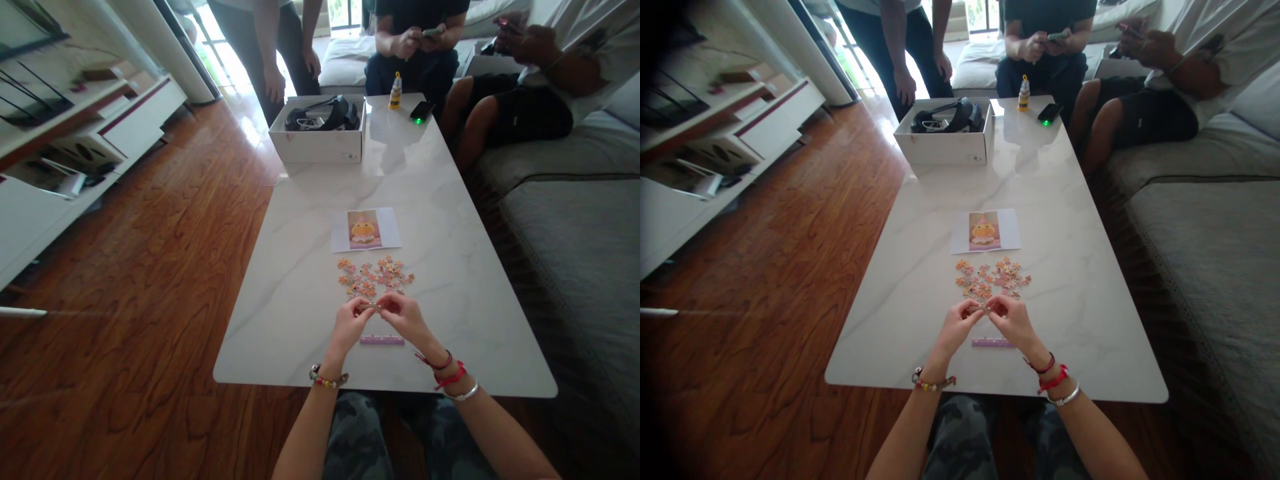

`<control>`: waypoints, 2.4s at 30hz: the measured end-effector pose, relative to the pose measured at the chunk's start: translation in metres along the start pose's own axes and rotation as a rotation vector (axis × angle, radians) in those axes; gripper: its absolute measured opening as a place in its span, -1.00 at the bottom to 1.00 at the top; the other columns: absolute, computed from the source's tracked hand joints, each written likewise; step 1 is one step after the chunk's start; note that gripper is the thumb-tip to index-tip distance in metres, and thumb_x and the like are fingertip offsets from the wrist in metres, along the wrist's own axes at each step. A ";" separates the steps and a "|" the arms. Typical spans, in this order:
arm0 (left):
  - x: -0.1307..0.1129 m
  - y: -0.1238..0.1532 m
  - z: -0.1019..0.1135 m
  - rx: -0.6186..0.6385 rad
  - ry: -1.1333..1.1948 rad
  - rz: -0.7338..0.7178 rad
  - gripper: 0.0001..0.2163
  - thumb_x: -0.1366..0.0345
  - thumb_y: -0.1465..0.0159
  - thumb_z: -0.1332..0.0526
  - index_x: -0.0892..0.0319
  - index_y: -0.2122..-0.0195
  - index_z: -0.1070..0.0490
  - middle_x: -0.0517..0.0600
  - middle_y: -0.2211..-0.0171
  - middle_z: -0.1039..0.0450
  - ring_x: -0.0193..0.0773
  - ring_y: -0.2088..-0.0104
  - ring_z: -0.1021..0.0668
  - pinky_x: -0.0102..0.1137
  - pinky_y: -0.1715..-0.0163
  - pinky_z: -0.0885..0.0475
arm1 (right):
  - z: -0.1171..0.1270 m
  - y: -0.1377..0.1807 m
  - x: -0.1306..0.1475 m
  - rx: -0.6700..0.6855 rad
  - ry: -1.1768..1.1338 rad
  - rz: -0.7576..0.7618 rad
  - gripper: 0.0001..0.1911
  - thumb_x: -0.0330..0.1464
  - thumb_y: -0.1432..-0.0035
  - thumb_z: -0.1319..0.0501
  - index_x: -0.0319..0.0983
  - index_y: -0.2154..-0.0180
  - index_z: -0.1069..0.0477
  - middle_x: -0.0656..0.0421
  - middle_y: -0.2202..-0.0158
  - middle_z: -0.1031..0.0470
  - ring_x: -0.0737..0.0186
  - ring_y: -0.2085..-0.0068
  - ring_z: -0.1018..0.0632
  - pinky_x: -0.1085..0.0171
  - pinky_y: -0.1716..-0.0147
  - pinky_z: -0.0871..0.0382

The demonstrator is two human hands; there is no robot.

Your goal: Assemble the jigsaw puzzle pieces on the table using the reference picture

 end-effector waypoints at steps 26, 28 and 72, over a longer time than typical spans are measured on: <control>-0.005 0.017 -0.007 0.155 0.068 0.121 -0.68 0.28 0.03 -0.23 0.22 0.22 -0.36 0.03 0.37 -0.45 -0.27 0.41 -0.51 -0.44 0.46 -0.36 | 0.010 0.003 0.006 0.242 0.157 -0.103 -0.77 -0.22 0.12 -0.20 -0.28 0.51 -0.37 0.28 0.67 -0.31 0.46 0.65 -0.29 0.43 0.66 -0.14; -0.006 0.017 -0.005 0.140 0.073 0.108 -0.74 0.24 0.03 -0.24 0.23 0.31 -0.38 0.01 0.43 -0.44 -0.29 0.42 -0.50 -0.48 0.51 -0.33 | 0.010 0.003 0.008 0.251 0.148 -0.086 -0.75 -0.20 0.10 -0.19 -0.28 0.56 -0.34 0.31 0.71 -0.25 0.47 0.66 -0.25 0.43 0.67 -0.09; -0.010 0.008 0.016 0.009 0.124 0.106 -0.75 0.26 0.09 -0.26 0.21 0.38 -0.31 -0.02 0.44 -0.44 -0.27 0.39 -0.52 -0.55 0.58 -0.23 | 0.011 -0.015 -0.015 0.029 0.333 0.134 -0.81 -0.32 -0.05 -0.09 -0.23 0.33 -0.42 0.17 0.50 -0.35 0.33 0.47 -0.35 0.30 0.42 -0.26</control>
Point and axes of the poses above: each hand's wrist, its own y-axis away from the middle knuckle, its own z-axis out of the back of the hand, x = y × z, the point moved 1 cm from there along -y, towards the middle knuckle
